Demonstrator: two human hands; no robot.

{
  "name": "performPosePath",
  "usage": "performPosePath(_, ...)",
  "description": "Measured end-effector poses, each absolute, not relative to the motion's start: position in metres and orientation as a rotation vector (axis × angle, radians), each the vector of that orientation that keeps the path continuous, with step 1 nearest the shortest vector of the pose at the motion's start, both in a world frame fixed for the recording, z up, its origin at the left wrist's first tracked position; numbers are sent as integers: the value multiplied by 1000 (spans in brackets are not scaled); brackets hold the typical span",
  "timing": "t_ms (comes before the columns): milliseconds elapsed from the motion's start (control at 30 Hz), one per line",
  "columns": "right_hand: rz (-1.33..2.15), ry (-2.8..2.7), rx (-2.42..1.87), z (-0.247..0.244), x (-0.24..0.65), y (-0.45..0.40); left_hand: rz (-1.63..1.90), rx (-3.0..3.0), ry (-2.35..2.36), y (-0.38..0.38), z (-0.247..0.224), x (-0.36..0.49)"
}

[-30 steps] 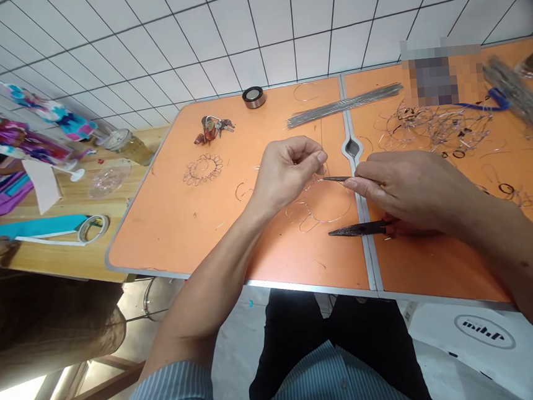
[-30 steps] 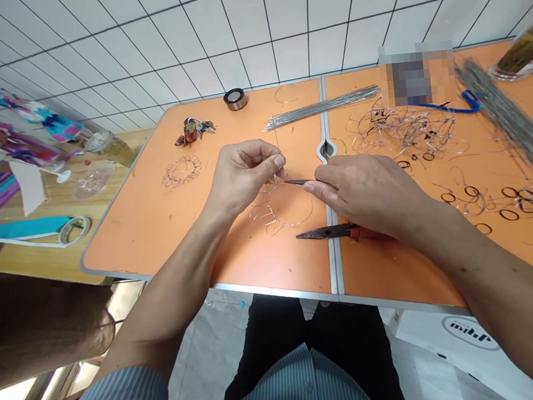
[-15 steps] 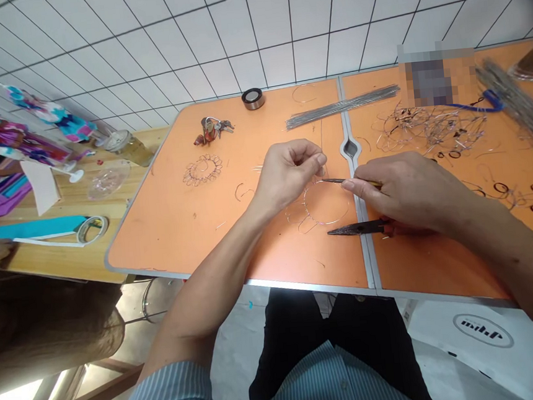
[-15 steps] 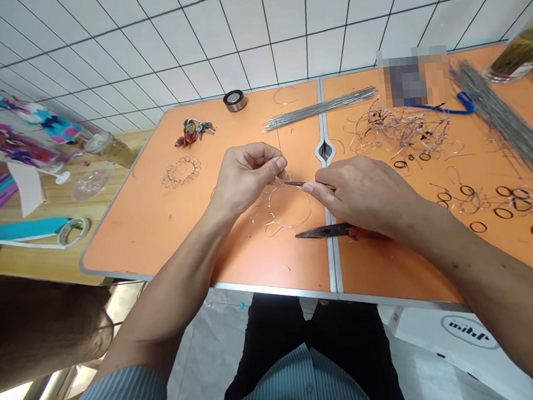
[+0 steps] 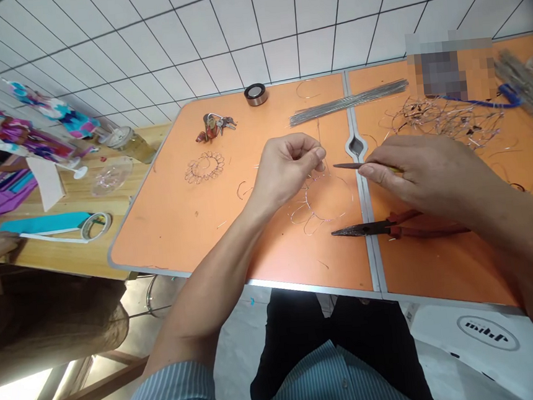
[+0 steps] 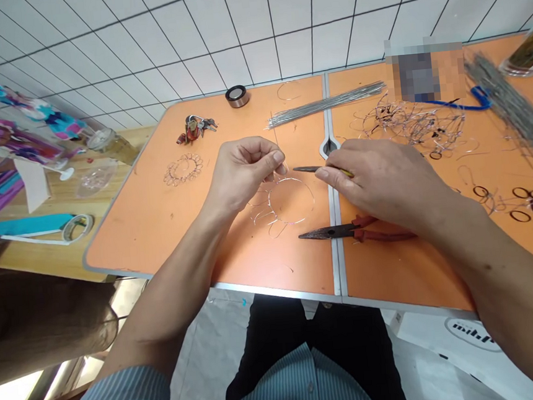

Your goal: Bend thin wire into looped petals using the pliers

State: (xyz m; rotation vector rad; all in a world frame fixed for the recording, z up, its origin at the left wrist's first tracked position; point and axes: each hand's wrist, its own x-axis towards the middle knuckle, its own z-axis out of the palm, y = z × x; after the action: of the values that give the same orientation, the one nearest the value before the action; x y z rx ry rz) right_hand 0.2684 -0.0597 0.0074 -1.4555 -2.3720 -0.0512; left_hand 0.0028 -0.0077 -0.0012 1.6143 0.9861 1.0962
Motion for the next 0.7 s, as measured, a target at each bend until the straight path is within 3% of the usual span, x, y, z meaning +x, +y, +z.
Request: performPosePath(700, -605, -2495, -1616, 20, 243, -82, 1092, 1748, 889, -7, -10, 5)
